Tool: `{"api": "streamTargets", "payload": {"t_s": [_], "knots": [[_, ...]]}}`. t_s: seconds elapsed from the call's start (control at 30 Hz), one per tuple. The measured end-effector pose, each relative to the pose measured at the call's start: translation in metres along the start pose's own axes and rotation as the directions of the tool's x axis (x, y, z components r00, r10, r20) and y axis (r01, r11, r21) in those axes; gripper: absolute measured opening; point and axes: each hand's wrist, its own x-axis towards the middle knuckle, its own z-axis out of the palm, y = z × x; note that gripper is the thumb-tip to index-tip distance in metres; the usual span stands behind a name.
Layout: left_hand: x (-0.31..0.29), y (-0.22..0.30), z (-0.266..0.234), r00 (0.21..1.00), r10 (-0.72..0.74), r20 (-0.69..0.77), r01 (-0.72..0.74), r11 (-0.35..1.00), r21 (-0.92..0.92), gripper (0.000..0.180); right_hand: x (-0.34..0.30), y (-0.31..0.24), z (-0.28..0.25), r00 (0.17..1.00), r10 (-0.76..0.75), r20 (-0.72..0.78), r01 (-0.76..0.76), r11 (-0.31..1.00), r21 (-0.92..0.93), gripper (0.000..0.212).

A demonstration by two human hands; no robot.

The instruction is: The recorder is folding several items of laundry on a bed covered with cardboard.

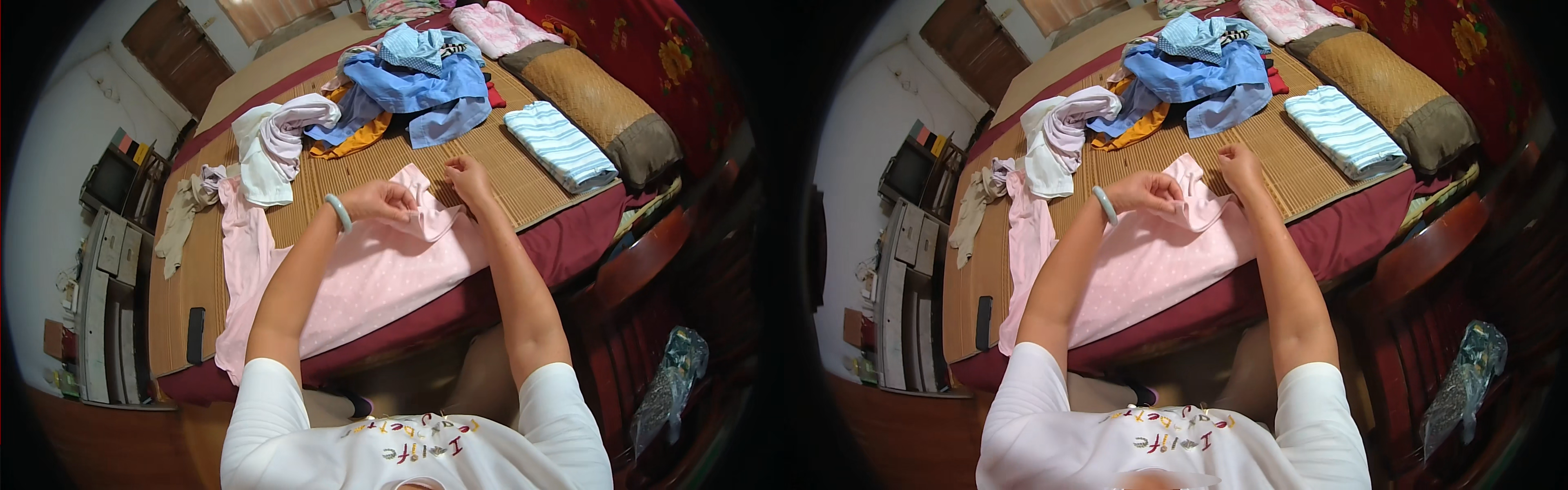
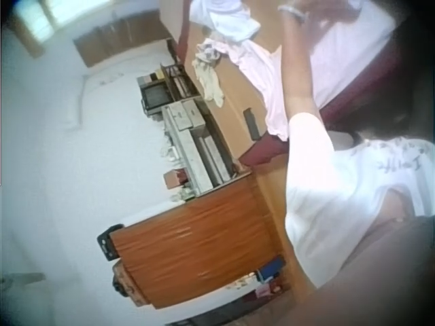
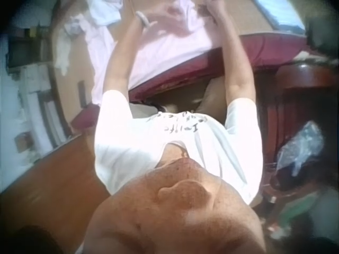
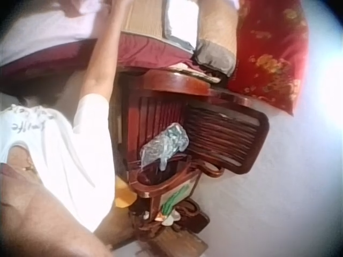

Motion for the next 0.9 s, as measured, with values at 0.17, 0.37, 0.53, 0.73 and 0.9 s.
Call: {"api": "streamTargets", "payload": {"t_s": [0.17,0.37,0.53,0.73,0.9], "knots": [[-0.026,-0.013,-0.004,0.962,-0.271,-0.023,0.271,0.963,-0.006,0.025,-0.028,-0.041,0.020,0.992,-0.052,0.112,0.103,0.847,-0.522,0.030],[0.004,-0.008,0.008,0.951,-0.154,-0.268,0.170,0.985,0.037,0.014,-0.011,-0.006,0.004,0.962,0.103,0.252,0.091,0.751,-0.654,0.020],[-0.004,-0.034,-0.010,0.872,-0.268,-0.409,0.314,0.948,0.047,0.014,-0.033,-0.038,0.015,0.993,0.024,0.112,0.060,0.725,-0.687,0.020],[0.009,-0.041,-0.007,0.895,-0.171,-0.412,0.230,0.968,0.098,0.016,-0.033,-0.038,0.004,0.930,0.066,0.363,0.206,0.723,-0.659,0.030],[0.011,-0.037,-0.010,0.856,-0.278,-0.436,0.343,0.936,0.078,0.017,-0.027,-0.030,-0.005,0.976,0.137,0.172,0.030,0.690,-0.723,0.027]]}}
